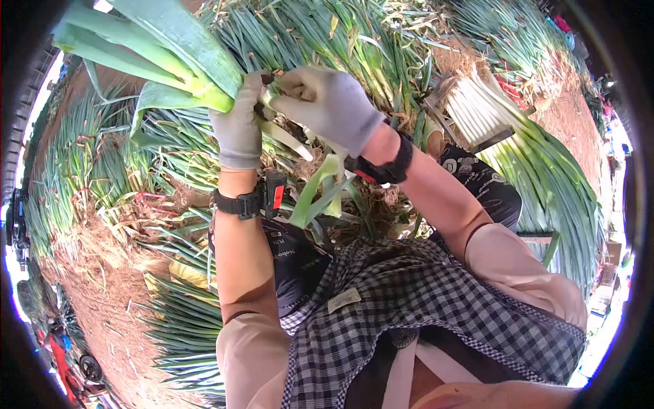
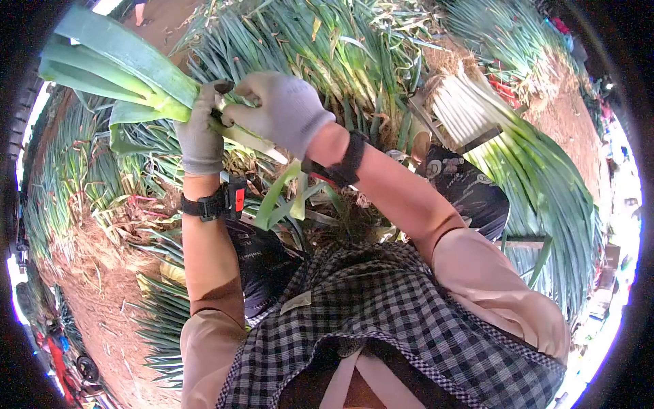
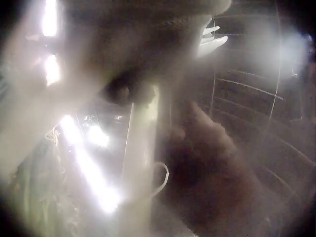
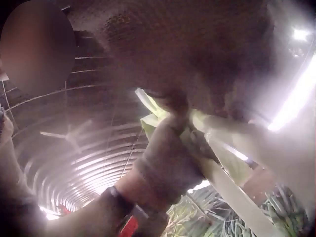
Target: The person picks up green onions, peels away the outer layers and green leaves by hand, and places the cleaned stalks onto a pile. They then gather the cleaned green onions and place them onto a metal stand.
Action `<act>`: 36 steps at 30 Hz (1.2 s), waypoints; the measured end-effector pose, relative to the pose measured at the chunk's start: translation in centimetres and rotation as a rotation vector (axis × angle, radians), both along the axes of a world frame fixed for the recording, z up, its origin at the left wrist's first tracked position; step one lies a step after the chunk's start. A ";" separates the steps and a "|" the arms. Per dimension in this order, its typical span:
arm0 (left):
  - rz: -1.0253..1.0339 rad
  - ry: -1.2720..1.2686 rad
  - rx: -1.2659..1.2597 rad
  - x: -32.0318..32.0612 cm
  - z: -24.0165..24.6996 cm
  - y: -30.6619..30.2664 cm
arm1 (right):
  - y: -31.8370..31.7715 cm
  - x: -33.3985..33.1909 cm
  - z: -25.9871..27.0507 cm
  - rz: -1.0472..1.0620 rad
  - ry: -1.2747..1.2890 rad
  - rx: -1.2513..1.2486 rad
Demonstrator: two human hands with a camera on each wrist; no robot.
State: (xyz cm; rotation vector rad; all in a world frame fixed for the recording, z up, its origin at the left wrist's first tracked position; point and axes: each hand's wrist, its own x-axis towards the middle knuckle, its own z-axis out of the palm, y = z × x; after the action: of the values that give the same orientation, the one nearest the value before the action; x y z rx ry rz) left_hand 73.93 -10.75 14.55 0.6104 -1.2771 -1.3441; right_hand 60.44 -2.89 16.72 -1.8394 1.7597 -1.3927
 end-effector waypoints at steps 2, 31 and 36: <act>-0.006 0.035 0.028 -0.3 -0.1 0.1 | -1.1 0.3 0.3 -0.015 -0.019 -0.037; -0.487 0.066 0.120 0.7 0.4 1.1 | 2.1 -2.9 -3.5 0.446 -0.516 0.675; -0.383 0.100 0.054 -0.2 1.5 2.3 | 0.6 -4.2 -10.9 0.422 0.111 0.593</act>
State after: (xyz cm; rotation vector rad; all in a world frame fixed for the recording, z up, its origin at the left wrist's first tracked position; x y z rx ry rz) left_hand 73.74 -8.46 16.06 0.3381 -1.3221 -1.7049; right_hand 56.21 -2.24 5.80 -1.8110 1.4862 -0.5447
